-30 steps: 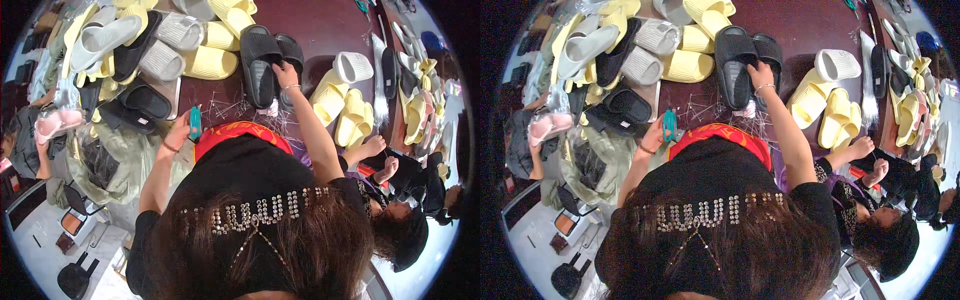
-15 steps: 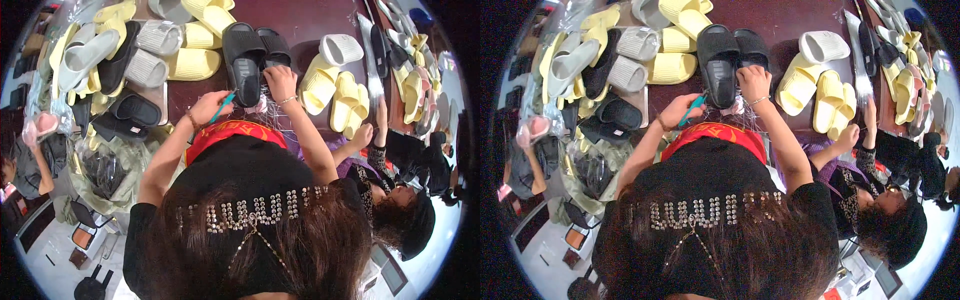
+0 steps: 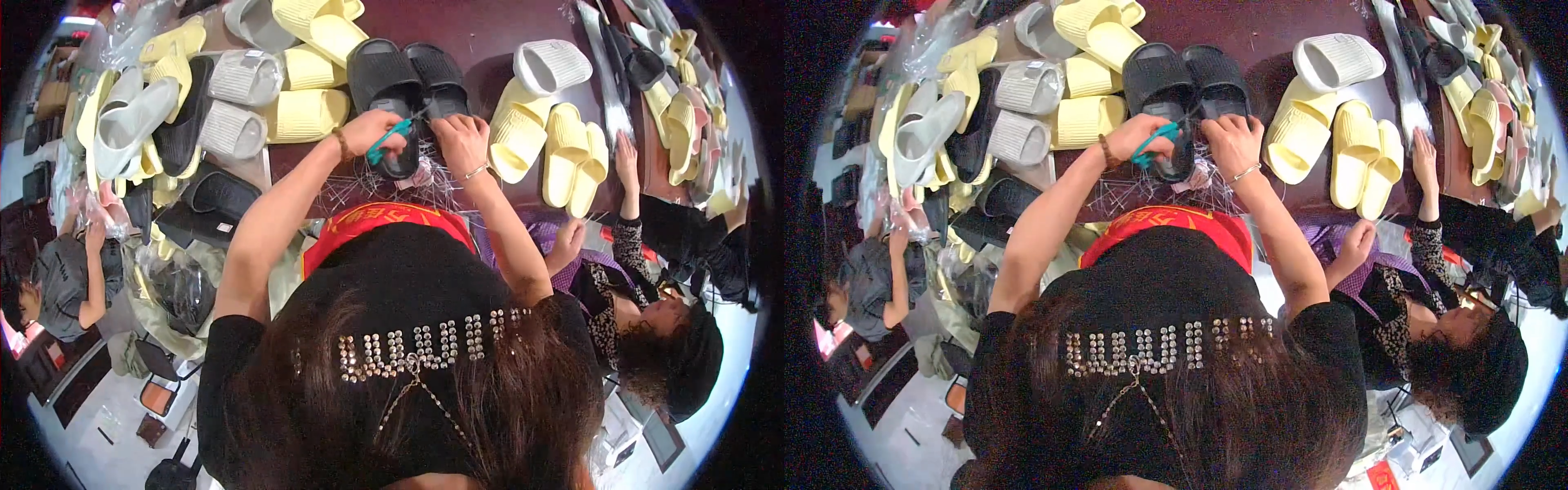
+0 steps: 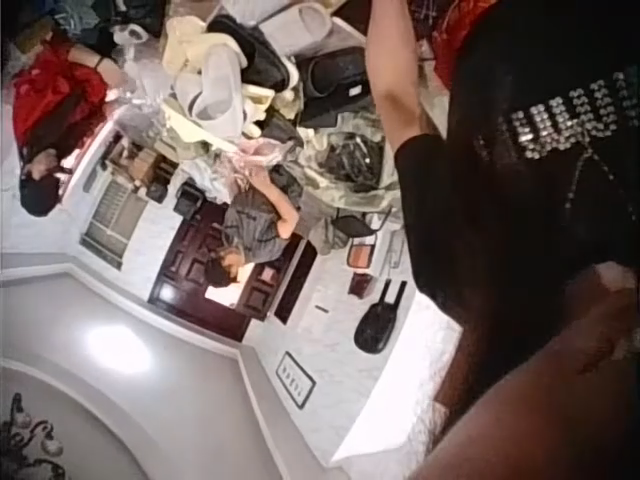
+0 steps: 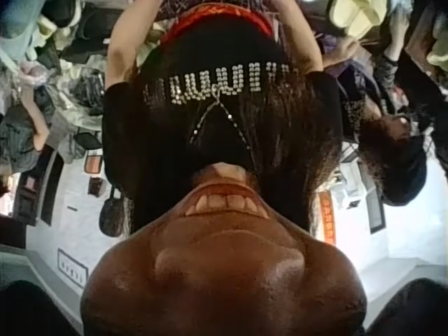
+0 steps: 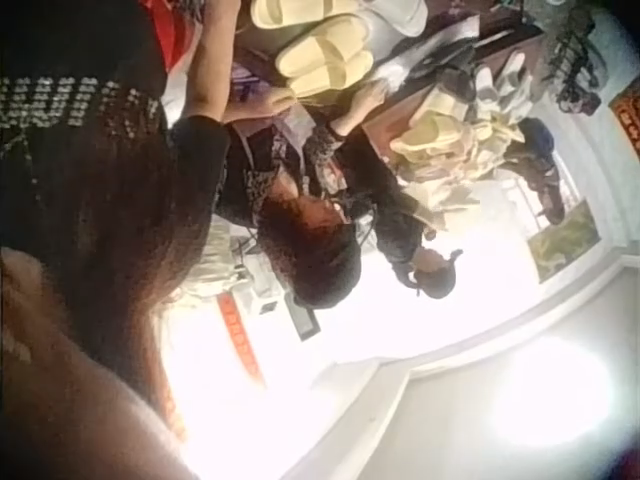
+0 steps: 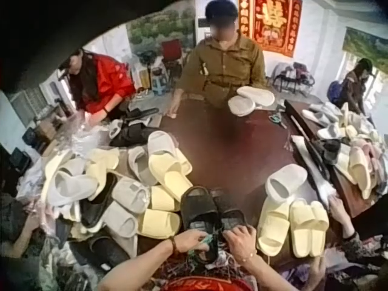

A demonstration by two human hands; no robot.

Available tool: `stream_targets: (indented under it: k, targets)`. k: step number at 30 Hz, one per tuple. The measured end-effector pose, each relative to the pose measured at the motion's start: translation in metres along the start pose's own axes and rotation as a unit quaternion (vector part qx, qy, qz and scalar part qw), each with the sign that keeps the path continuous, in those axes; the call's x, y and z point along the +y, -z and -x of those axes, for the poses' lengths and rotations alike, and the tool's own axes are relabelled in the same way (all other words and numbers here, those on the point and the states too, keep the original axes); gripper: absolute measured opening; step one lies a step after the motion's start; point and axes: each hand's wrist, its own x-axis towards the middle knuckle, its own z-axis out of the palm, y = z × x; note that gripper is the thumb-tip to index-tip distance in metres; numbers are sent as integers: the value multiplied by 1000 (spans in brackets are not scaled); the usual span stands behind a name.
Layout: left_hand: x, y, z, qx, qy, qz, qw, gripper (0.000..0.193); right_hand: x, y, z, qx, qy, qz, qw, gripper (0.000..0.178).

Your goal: The recorder is inspecting pairs of sandals, trimming loose threads with scissors, and placing them into plastic bags for packaging.

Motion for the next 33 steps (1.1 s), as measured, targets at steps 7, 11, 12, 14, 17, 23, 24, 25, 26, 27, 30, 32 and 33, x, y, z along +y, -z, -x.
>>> stream_targets:
  k: [7, 11, 12, 14, 17, 23, 24, 25, 26, 27, 30, 32, 33]
  targets:
    - [-6, 24, 105, 118, -47, 183, 975, 30, -39, 41, 11, -106, 22, -318, 942, 9]
    - [-74, 13, 152, 155, 72, 148, 974, 26, -115, 72, -15, -323, 83, -669, 664, 18]
    - [-106, 9, 158, 169, 61, 44, 983, 32, -135, 74, -24, -397, 113, -699, 584, 18]
    - [-125, 3, 165, 184, 52, -62, 980, 39, -170, 66, -34, -371, 233, -721, 536, 19]
    - [-130, -2, 176, 234, 77, -132, 960, 40, -195, 39, -41, -183, 289, -598, 725, 20]
    - [-148, -9, 176, 305, 107, -256, 911, 42, -149, -29, -30, -379, 34, -474, 795, 23]
    - [-154, -8, 175, 320, 114, -291, 894, 44, -151, -25, -29, -373, 35, -510, 774, 24]
    - [-159, -8, 174, 334, 122, -325, 876, 46, -153, -22, -29, -367, 36, -546, 753, 25]
    - [-164, -8, 172, 336, 121, -323, 876, 46, -154, -20, -30, -361, 37, -580, 729, 26]
    - [-165, -9, 170, 336, 118, -346, 868, 46, -152, -10, -38, -363, 38, -579, 729, 26]
    - [-164, -12, 164, 335, 112, -389, 851, 48, -123, 11, -55, -275, -14, -531, 801, 26]
    - [-156, -14, 159, 353, 109, -428, 825, 49, -75, -12, -59, -209, -241, -466, 826, 25]
    - [-151, -14, 154, 359, 103, -449, 811, 50, -46, -39, -51, -168, -370, -446, 798, 25]
